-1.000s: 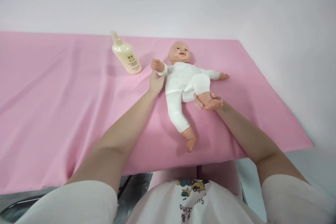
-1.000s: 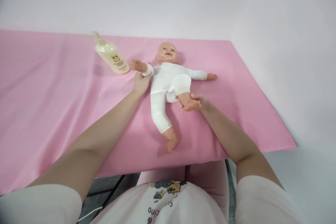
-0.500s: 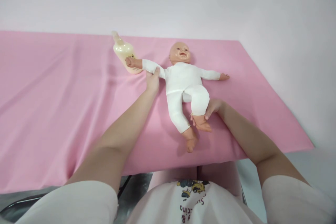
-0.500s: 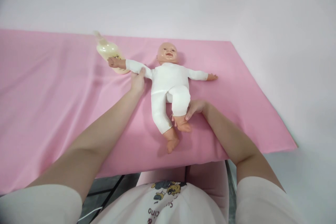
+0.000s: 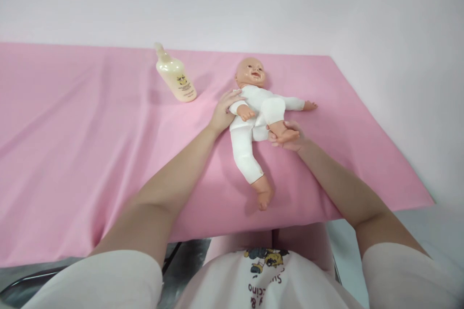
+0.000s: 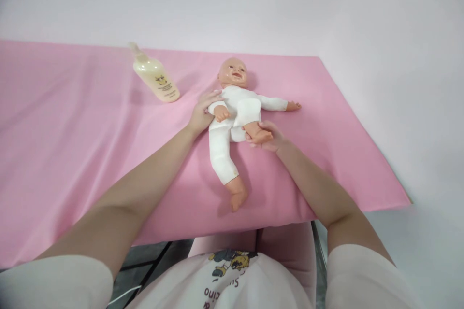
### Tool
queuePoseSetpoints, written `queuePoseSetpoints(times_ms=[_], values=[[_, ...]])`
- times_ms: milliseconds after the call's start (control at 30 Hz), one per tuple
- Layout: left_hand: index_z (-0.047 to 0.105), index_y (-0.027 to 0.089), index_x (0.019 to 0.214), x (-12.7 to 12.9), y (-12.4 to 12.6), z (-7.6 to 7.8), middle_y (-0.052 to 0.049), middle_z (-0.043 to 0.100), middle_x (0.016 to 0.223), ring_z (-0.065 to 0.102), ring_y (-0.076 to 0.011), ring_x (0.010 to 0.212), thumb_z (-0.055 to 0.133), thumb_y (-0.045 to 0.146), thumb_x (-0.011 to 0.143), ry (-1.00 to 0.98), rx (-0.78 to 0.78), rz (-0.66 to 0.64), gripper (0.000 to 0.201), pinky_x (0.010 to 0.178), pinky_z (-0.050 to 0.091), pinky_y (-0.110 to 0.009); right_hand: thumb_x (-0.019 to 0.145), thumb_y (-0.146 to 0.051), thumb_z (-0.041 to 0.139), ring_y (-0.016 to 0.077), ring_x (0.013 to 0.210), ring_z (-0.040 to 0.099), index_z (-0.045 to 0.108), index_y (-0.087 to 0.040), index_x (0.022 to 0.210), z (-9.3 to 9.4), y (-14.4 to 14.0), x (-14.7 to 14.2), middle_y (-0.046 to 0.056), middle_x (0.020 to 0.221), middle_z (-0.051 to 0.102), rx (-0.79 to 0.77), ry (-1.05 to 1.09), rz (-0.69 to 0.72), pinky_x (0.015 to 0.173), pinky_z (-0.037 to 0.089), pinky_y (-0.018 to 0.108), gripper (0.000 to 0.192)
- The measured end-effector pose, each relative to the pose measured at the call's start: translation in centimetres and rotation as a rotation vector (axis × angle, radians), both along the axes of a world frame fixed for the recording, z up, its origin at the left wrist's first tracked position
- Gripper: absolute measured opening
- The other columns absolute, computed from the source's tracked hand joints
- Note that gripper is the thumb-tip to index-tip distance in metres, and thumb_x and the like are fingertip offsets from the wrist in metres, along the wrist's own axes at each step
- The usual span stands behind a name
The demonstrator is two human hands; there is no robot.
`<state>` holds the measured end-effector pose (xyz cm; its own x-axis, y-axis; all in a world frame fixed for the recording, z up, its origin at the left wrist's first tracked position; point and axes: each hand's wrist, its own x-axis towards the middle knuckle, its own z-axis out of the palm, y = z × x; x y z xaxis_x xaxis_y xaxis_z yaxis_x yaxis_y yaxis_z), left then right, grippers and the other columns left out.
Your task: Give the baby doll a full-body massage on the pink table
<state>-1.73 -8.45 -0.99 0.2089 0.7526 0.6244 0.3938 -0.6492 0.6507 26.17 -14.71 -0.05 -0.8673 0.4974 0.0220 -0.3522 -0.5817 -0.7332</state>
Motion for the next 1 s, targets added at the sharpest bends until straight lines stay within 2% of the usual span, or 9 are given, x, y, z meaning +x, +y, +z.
queuePoseSetpoints(times_ms=[133, 333, 433, 500, 600, 700, 833, 900, 1000], values=[[0.073, 0.027, 0.112, -0.1, -0.1, 0.5, -0.009, 0.064, 0.139, 0.052, -0.0277, 0.138, 0.07, 0.043, 0.086, 0.091, 0.027, -0.008, 0.031, 0.122, 0.031, -0.051, 0.091, -0.041, 0.051, 0.0104, 0.057, 0.049, 0.06, -0.014, 0.104, 0.4, 0.2, -0.3, 0.002, 0.075, 0.065, -0.16, -0.134, -0.134, 0.048, 0.036, 0.02, 0.031], [0.072, 0.026, 0.113, -0.3, 0.0, 0.2, -0.01, 0.063, 0.141, 0.052, -0.0272, 0.138, 0.068, 0.044, 0.089, 0.118, 0.064, -0.016, 0.031, 0.122, 0.032, -0.05, 0.091, -0.039, 0.053, 0.0103, 0.057, 0.052, 0.06, -0.014, 0.1, 0.6, 0.0, -0.4, 0.002, 0.074, 0.065, -0.178, -0.137, -0.152, 0.047, 0.037, 0.02, 0.027], [0.071, 0.024, 0.115, -0.2, 0.2, -0.3, -0.01, 0.065, 0.138, 0.054, -0.0287, 0.136, 0.072, 0.049, 0.085, 0.003, 0.03, -0.012, 0.039, 0.121, 0.034, -0.05, 0.092, -0.041, 0.052, 0.0118, 0.061, 0.057, 0.062, -0.014, 0.104, 0.3, 0.1, -0.3, 0.002, 0.074, 0.066, -0.137, -0.126, -0.151, 0.051, 0.042, 0.021, 0.031], [0.07, 0.022, 0.116, -0.1, 0.5, -0.7, -0.011, 0.068, 0.131, 0.058, -0.0296, 0.131, 0.072, 0.053, 0.083, -0.172, -0.045, 0.024, 0.045, 0.118, 0.039, -0.05, 0.092, -0.045, 0.054, 0.0128, 0.064, 0.06, 0.063, -0.013, 0.108, -0.1, 0.1, -0.1, 0.002, 0.074, 0.067, -0.084, -0.1, -0.125, 0.055, 0.046, 0.023, 0.037], [0.067, 0.021, 0.115, -0.2, 1.2, -1.2, -0.011, 0.071, 0.124, 0.061, -0.0292, 0.127, 0.073, 0.059, 0.08, -0.467, -0.158, 0.093, 0.052, 0.115, 0.044, -0.048, 0.081, -0.053, 0.07, 0.0135, 0.068, 0.065, 0.065, -0.011, 0.111, -0.6, -0.1, 0.2, 0.003, 0.077, 0.07, 0.043, -0.014, 0.025, 0.062, 0.052, 0.024, 0.051], [0.064, 0.025, 0.114, -0.7, 2.2, -1.7, -0.009, 0.07, 0.125, 0.06, -0.0268, 0.129, 0.078, 0.062, 0.074, -0.69, -0.201, 0.093, 0.057, 0.116, 0.044, -0.045, 0.071, -0.053, 0.083, 0.0158, 0.077, 0.07, 0.067, -0.01, 0.113, -0.2, -0.7, 0.2, 0.007, 0.089, 0.075, 0.136, 0.065, 0.281, 0.069, 0.055, 0.024, 0.062], [0.062, 0.025, 0.107, -1.2, 3.1, -2.3, -0.007, 0.071, 0.118, 0.064, -0.0259, 0.122, 0.079, 0.062, 0.074, -0.908, -0.3, 0.078, 0.052, 0.11, 0.049, -0.044, 0.077, -0.045, 0.083, 0.0204, 0.091, 0.074, 0.067, -0.01, 0.119, 1.0, -1.3, -0.3, 0.013, 0.105, 0.076, 0.23, 0.026, 0.58, 0.083, 0.058, 0.031, 0.057], [0.06, 0.024, 0.101, -1.3, 3.4, -2.4, -0.006, 0.072, 0.109, 0.068, -0.0237, 0.114, 0.075, 0.059, 0.08, -1.02, -0.348, 0.098, 0.043, 0.107, 0.052, -0.041, 0.08, -0.044, 0.08, 0.0229, 0.098, 0.075, 0.068, -0.011, 0.12, 1.4, -1.4, -0.6, 0.013, 0.106, 0.075, 0.29, -0.036, 0.649, 0.089, 0.059, 0.033, 0.053], [0.058, 0.02, 0.093, -1.1, 3.3, -1.9, -0.003, 0.071, 0.092, 0.07, -0.0188, 0.101, 0.064, 0.046, 0.093, -1.183, -0.412, 0.138, 0.027, 0.103, 0.053, -0.037, 0.081, -0.052, 0.076, 0.0251, 0.107, 0.073, 0.07, -0.018, 0.118, 1.7, -1.4, -0.8, 0.012, 0.106, 0.074, 0.316, -0.083, 0.645, 0.087, 0.062, 0.03, 0.05]])
